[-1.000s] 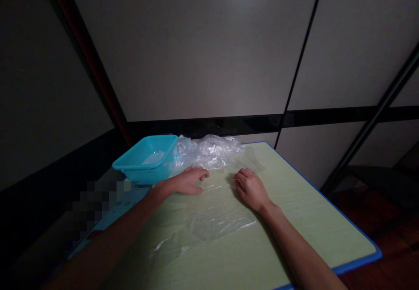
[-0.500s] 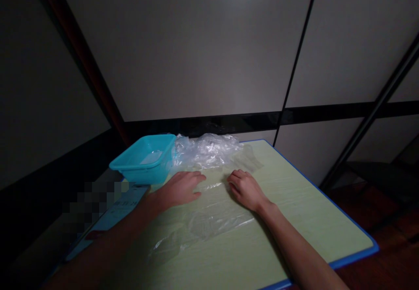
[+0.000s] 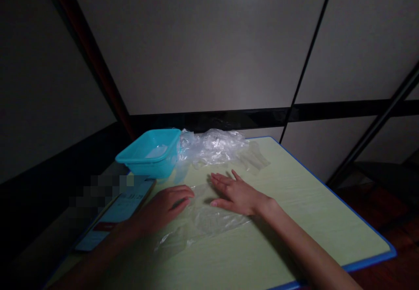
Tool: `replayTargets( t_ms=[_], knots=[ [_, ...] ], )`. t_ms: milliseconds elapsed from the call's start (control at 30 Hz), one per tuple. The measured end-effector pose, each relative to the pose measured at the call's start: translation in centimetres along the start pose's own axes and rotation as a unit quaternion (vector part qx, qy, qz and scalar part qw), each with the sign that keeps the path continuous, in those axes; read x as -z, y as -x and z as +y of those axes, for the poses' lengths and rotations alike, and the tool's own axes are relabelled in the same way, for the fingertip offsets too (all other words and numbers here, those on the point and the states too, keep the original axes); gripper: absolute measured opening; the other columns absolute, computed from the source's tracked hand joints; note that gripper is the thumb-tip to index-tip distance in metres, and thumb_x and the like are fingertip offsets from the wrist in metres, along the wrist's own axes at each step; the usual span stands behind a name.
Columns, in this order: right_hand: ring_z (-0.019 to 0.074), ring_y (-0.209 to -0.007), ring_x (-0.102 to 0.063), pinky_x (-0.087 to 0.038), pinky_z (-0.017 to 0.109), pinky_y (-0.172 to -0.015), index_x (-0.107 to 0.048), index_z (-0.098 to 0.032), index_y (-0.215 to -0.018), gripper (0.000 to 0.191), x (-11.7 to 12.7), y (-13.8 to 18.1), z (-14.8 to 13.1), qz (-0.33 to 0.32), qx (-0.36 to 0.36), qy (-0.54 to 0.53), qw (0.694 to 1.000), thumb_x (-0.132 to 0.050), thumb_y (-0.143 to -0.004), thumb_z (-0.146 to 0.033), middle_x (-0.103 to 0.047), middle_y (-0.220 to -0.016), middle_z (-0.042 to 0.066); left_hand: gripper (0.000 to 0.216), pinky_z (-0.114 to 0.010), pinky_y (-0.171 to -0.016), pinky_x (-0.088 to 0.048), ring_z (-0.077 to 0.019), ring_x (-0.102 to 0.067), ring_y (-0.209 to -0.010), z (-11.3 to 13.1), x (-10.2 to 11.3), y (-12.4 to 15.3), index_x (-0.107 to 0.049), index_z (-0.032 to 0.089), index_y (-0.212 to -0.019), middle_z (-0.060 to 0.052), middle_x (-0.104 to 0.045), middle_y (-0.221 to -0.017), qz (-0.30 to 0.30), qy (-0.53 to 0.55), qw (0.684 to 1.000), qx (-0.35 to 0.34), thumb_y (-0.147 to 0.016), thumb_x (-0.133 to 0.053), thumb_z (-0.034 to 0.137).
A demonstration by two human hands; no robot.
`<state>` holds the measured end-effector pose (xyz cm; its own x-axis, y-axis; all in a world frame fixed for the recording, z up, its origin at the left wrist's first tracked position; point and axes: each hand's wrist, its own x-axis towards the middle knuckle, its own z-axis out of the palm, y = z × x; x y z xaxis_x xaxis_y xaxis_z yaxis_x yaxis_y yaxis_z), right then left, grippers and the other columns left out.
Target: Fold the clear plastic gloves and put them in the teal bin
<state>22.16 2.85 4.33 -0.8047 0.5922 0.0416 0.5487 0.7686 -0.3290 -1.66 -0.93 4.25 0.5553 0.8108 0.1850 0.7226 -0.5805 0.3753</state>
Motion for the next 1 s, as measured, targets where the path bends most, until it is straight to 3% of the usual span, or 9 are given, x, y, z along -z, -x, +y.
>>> replayTargets(
  t_ms=[167, 367, 533, 1000],
  knots=[
    [0.0252, -0.134, -0.011, 0.001, 0.052, -0.106, -0.014, -0.01, -0.141, 0.077, -0.7, -1.5, -0.7, -0.049, 0.019, 0.011, 0.999, -0.03, -0.085, -0.061, -0.012, -0.145, 0.016, 0.032, -0.031, -0.096, -0.038, -0.0162, -0.05, -0.111, -1.2, -1.0, 0.6, -0.055, 0.017, -0.112, -0.007, -0.057, -0.118, 0.06, -0.004, 0.998, 0.018, -0.087, -0.035, 0.017],
    [0.0254, -0.134, -0.014, 0.001, 0.053, -0.106, -0.011, -0.012, -0.141, 0.075, -2.7, -1.9, -0.1, -0.018, 0.036, 0.014, 0.999, -0.03, -0.086, -0.059, -0.015, -0.144, 0.018, 0.046, -0.036, -0.106, -0.026, -0.0166, -0.028, -0.13, -1.2, -2.0, 1.2, -0.031, 0.013, -0.134, -0.01, -0.031, -0.142, -0.008, -0.086, 0.996, -0.028, -0.088, -0.033, 0.017],
    [0.0253, -0.134, -0.013, 0.003, 0.052, -0.106, -0.008, -0.013, -0.142, 0.076, -3.1, -1.7, 0.2, -0.013, 0.043, 0.024, 0.999, -0.032, -0.085, -0.059, -0.013, -0.145, 0.017, 0.051, -0.038, -0.109, -0.019, -0.0196, -0.015, -0.134, -1.0, -1.6, 1.4, -0.024, 0.007, -0.136, -0.014, -0.02, -0.145, -0.082, -0.119, 0.989, -0.035, -0.088, -0.034, 0.021],
    [0.0266, -0.134, -0.013, 0.002, 0.054, -0.106, -0.011, -0.012, -0.142, 0.077, -3.2, -1.6, 0.1, -0.007, 0.034, 0.021, 0.999, -0.031, -0.085, -0.06, -0.012, -0.145, 0.018, 0.057, -0.04, -0.108, -0.019, -0.0209, -0.01, -0.134, -0.3, -1.9, 1.6, -0.018, 0.01, -0.138, -0.013, -0.013, -0.146, -0.13, -0.119, 0.983, -0.045, -0.087, -0.037, 0.026]
  ],
)
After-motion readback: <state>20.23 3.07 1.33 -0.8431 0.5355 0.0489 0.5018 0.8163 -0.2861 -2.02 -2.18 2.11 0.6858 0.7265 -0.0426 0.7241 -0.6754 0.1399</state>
